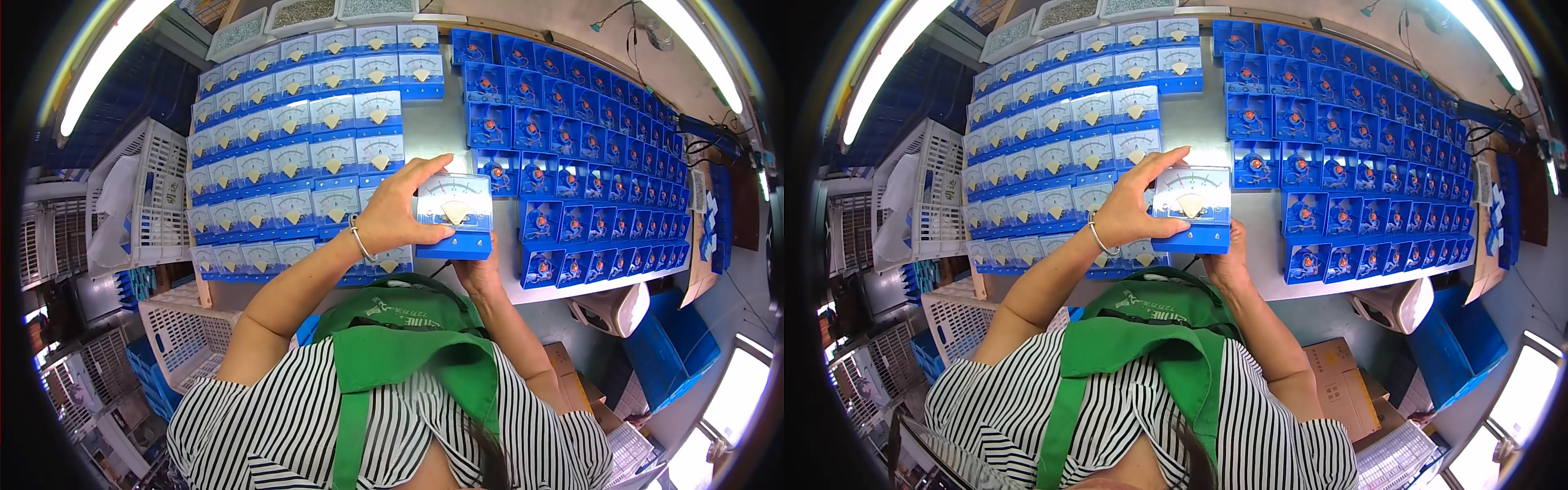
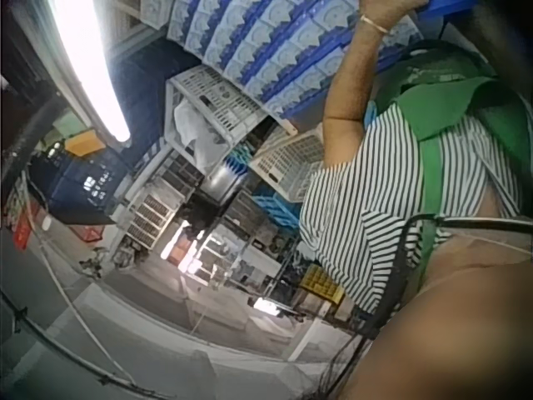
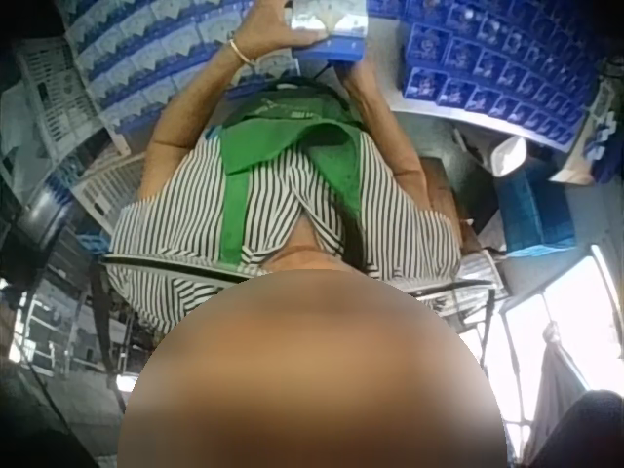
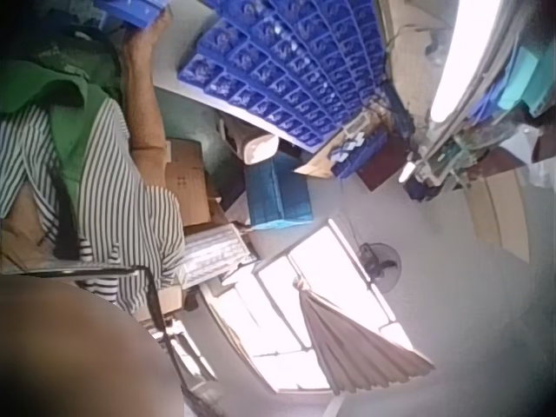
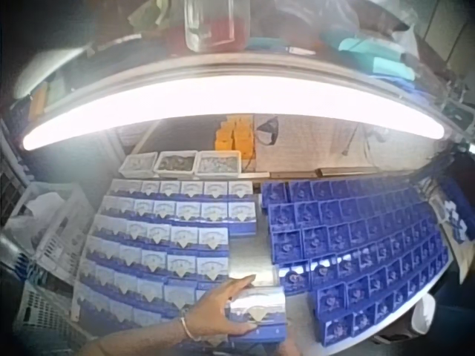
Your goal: Adjusting the zero-point of analog meters using a screwdriver at a workbench.
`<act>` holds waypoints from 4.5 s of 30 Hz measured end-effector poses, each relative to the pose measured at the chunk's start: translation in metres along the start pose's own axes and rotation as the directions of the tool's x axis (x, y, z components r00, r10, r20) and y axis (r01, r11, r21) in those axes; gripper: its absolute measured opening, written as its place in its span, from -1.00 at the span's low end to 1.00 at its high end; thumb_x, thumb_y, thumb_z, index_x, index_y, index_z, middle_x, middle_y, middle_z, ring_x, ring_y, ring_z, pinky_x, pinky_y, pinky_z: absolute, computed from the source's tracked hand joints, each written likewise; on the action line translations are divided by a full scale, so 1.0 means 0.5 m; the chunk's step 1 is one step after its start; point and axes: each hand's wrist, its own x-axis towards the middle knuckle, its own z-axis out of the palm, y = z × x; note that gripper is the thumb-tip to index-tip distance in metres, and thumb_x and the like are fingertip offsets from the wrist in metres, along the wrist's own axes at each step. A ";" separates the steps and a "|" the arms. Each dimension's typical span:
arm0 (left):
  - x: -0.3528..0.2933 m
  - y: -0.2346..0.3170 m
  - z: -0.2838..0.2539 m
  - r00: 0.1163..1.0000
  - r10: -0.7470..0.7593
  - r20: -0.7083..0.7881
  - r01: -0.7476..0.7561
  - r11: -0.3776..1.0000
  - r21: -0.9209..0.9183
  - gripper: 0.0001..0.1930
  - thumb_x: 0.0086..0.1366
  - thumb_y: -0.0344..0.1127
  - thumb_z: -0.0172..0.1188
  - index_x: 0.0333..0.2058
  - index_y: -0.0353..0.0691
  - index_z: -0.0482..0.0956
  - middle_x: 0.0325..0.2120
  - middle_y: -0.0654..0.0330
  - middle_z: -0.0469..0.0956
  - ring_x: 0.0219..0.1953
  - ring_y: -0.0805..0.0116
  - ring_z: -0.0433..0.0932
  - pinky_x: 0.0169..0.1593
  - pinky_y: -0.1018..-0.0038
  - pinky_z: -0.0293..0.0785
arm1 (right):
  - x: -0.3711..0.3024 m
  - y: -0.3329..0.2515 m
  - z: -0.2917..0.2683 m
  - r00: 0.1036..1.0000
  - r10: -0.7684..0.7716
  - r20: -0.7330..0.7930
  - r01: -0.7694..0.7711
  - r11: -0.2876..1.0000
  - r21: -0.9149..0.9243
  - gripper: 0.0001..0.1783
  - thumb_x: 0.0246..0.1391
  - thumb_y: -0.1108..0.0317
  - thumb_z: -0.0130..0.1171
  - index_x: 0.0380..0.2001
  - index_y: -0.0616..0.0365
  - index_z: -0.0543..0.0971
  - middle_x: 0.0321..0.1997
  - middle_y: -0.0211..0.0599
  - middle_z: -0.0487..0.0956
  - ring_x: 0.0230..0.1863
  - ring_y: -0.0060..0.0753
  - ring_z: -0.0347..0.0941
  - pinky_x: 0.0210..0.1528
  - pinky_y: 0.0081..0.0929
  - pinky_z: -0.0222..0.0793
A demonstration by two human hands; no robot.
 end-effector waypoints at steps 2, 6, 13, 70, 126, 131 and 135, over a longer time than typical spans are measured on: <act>0.001 0.000 0.000 1.000 0.000 0.005 0.000 1.000 0.003 -0.07 -0.20 -0.15 0.42 0.22 -0.19 0.27 -0.05 0.07 0.44 -0.03 0.21 0.44 0.09 0.40 0.32 | 0.006 0.005 -0.018 0.999 0.021 0.037 -0.021 1.000 -0.012 -0.83 0.07 0.39 0.19 -0.25 0.17 0.59 -0.33 -0.36 0.63 -0.41 -0.53 0.57 -0.44 -0.60 0.51; 0.000 -0.008 0.000 1.000 0.010 0.005 -0.010 1.000 -0.003 -0.07 -0.20 -0.15 0.43 0.22 -0.19 0.27 -0.05 0.07 0.44 -0.03 0.22 0.44 0.08 0.40 0.32 | 0.000 0.000 0.003 0.999 0.047 -0.001 -0.047 0.999 -0.019 -0.86 0.07 0.40 0.18 -0.27 0.16 0.59 -0.37 -0.38 0.63 -0.47 -0.57 0.55 -0.52 -0.64 0.46; -0.004 -0.007 0.000 1.000 -0.008 0.019 0.008 1.000 -0.005 -0.06 -0.21 -0.15 0.43 0.22 -0.20 0.27 -0.05 0.07 0.44 -0.03 0.22 0.44 0.09 0.39 0.32 | 0.000 0.010 -0.013 0.999 0.034 -0.032 -0.036 0.998 -0.055 -0.93 0.07 0.45 0.15 -0.35 0.13 0.58 -0.49 -0.44 0.59 -0.63 -0.68 0.43 -0.69 -0.73 0.26; 0.028 0.005 -0.015 0.989 -0.061 0.132 0.077 0.990 -0.119 -0.03 -0.17 -0.23 0.37 0.29 -0.17 0.15 0.06 0.07 0.36 0.13 0.22 0.34 0.23 0.37 0.21 | 0.013 -0.029 -0.015 0.970 0.241 0.019 -0.242 0.970 0.021 -0.94 0.09 0.41 0.13 -0.44 0.13 0.55 -0.60 -0.44 0.53 -0.70 -0.66 0.36 -0.73 -0.76 0.11; -0.029 -0.069 0.021 0.994 0.098 0.050 -0.105 0.984 0.147 -0.04 -0.20 -0.24 0.39 0.26 -0.15 0.19 -0.01 0.06 0.46 0.06 0.10 0.42 0.16 0.29 0.31 | -0.091 -0.156 0.069 0.720 -0.384 0.579 0.686 0.262 -0.679 -0.60 -0.12 0.61 0.30 -0.12 0.25 0.53 -0.26 -0.20 0.63 -0.31 -0.33 0.58 -0.25 -0.51 0.48; -0.030 -0.067 0.026 0.994 0.096 0.059 -0.103 0.985 0.139 -0.04 -0.20 -0.22 0.40 0.26 -0.16 0.19 -0.02 0.05 0.46 0.06 0.10 0.42 0.17 0.29 0.30 | -0.087 -0.132 0.061 0.615 -0.533 0.581 0.711 0.055 -0.701 -0.57 -0.21 0.54 0.42 -0.19 0.22 0.53 -0.30 -0.22 0.63 -0.33 -0.33 0.58 -0.27 -0.51 0.48; -0.036 -0.068 0.029 0.993 0.102 0.061 -0.110 0.984 0.142 -0.04 -0.20 -0.25 0.39 0.26 -0.15 0.19 -0.02 0.06 0.45 0.06 0.10 0.42 0.17 0.30 0.30 | -0.068 -0.117 0.056 0.512 -0.607 0.608 0.739 -0.050 -0.672 -0.56 -0.28 0.48 0.49 -0.27 0.21 0.51 -0.35 -0.23 0.62 -0.35 -0.36 0.58 -0.32 -0.54 0.47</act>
